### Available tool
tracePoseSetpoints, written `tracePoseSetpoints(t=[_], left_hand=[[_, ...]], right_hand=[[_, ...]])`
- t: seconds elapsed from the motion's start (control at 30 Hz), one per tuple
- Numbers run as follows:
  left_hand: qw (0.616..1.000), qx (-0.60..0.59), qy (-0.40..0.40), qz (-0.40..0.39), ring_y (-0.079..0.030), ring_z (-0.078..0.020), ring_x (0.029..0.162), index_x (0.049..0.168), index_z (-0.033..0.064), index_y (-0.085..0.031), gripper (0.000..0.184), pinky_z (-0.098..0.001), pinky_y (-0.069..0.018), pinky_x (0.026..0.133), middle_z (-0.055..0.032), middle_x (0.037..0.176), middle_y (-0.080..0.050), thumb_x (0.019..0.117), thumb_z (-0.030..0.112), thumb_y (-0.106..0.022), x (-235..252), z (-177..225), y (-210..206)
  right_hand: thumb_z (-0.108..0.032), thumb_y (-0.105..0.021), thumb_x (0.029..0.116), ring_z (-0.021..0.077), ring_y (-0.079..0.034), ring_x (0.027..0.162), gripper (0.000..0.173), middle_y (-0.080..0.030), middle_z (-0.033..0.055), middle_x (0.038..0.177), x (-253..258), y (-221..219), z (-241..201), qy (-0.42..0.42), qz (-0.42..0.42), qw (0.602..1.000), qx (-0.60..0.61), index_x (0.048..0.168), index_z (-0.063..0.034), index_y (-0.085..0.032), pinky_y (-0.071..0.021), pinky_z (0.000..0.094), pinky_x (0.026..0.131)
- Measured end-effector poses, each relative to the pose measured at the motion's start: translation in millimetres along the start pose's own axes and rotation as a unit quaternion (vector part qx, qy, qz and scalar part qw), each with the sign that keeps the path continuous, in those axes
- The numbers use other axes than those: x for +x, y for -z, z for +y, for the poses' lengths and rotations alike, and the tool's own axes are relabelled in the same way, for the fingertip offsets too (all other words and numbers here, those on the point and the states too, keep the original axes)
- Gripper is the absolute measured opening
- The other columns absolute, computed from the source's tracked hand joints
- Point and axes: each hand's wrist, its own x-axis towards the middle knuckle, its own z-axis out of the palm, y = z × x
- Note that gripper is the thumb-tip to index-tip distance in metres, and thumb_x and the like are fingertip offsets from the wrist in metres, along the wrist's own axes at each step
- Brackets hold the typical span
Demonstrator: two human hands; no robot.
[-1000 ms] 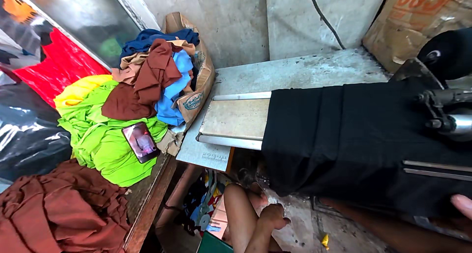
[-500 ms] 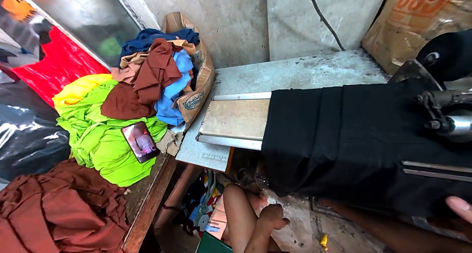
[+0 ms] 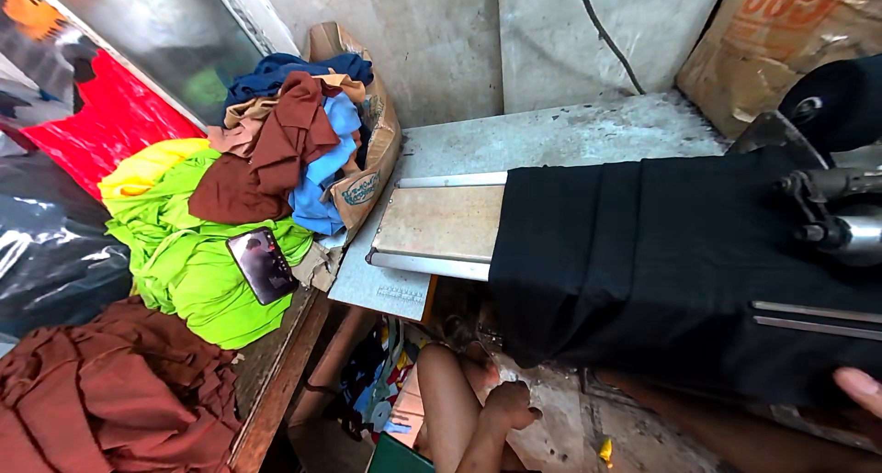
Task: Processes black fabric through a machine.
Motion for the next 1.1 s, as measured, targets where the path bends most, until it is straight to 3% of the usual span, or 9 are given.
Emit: tracePoseSetpoints(t=[0.07,0.13,0.2,0.93,1.0,1.07,1.1], left_hand=[[1.0,0.002,0.0,-0.001,-0.058,-0.0378,0.128,0.142,0.0022,-0.054,0.058,-0.0588,-0.0449,0.108,-0.0233,0.136,-0.061,0.1005,0.043,-0.06,0,0,0],[1.0,0.002,0.001,0.0,-0.058,-0.0371,0.129,0.142,0.003,-0.054,0.059,-0.0585,-0.0449,0.108,-0.0227,0.136,-0.061,0.1004,0.044,-0.06,2,0,0],[1.0,0.001,-0.001,0.002,-0.058,-0.0372,0.128,0.142,0.0029,-0.054,0.059,-0.0587,-0.045,0.108,-0.0227,0.135,-0.062,0.1,0.044,-0.061,2,-1,-1],[1.0,0.006,0.001,0.006,-0.059,-0.0373,0.128,0.141,0.0025,-0.055,0.058,-0.0583,-0.0458,0.107,-0.0225,0.135,-0.062,0.0995,0.043,-0.061,2,-1,0],[1.0,0.005,0.001,0.002,-0.059,-0.0375,0.128,0.141,0.0022,-0.054,0.058,-0.058,-0.0453,0.108,-0.0228,0.135,-0.062,0.0999,0.043,-0.061,2,-1,0],[1.0,0.002,0.001,-0.001,-0.058,-0.0377,0.128,0.141,0.0018,-0.054,0.058,-0.0578,-0.0448,0.108,-0.0231,0.135,-0.061,0.1002,0.042,-0.061,1,0,0],[1.0,0.0,0.0,0.0,-0.058,-0.0378,0.128,0.141,0.0017,-0.054,0.058,-0.0579,-0.0448,0.108,-0.0232,0.135,-0.062,0.1002,0.042,-0.061,1,0,1]], right_hand=[[-0.011,-0.059,0.0973,-0.0059,-0.067,0.095,0.009,-0.072,-0.0112,0.097,-1,14,13,0.005,-0.023,1.0,0.004,0.105,-0.0068,-0.061,-0.0524,0.0143,0.093],[-0.023,-0.061,0.1029,-0.0041,-0.065,0.109,0.018,-0.072,-0.0191,0.114,-1,47,40,0.018,-0.098,0.995,0.007,0.119,-0.0276,-0.066,-0.0512,0.0221,0.102],[-0.024,-0.061,0.1029,-0.0034,-0.065,0.11,0.019,-0.071,-0.0205,0.116,-1,52,46,0.019,-0.1,0.995,0.01,0.119,-0.0316,-0.066,-0.0515,0.024,0.102],[-0.025,-0.06,0.1032,-0.0042,-0.065,0.108,0.019,-0.071,-0.0209,0.115,0,54,47,0.022,-0.116,0.993,0.01,0.119,-0.0333,-0.067,-0.0521,0.0228,0.101],[-0.021,-0.059,0.1032,-0.0047,-0.065,0.107,0.018,-0.072,-0.0194,0.113,1,47,37,0.013,-0.11,0.994,0.009,0.117,-0.0282,-0.067,-0.0518,0.0203,0.1],[-0.001,-0.055,0.0953,-0.006,-0.068,0.092,0.011,-0.072,-0.0104,0.093,-2,4,3,-0.016,0.006,1.0,0.009,0.102,-0.0065,-0.061,-0.0523,0.0134,0.093],[0.004,-0.053,0.0919,-0.0065,-0.067,0.086,0.01,-0.07,-0.0082,0.086,-2,-9,-5,-0.027,0.052,0.998,0.009,0.097,-0.0018,-0.06,-0.0522,0.0113,0.089]])
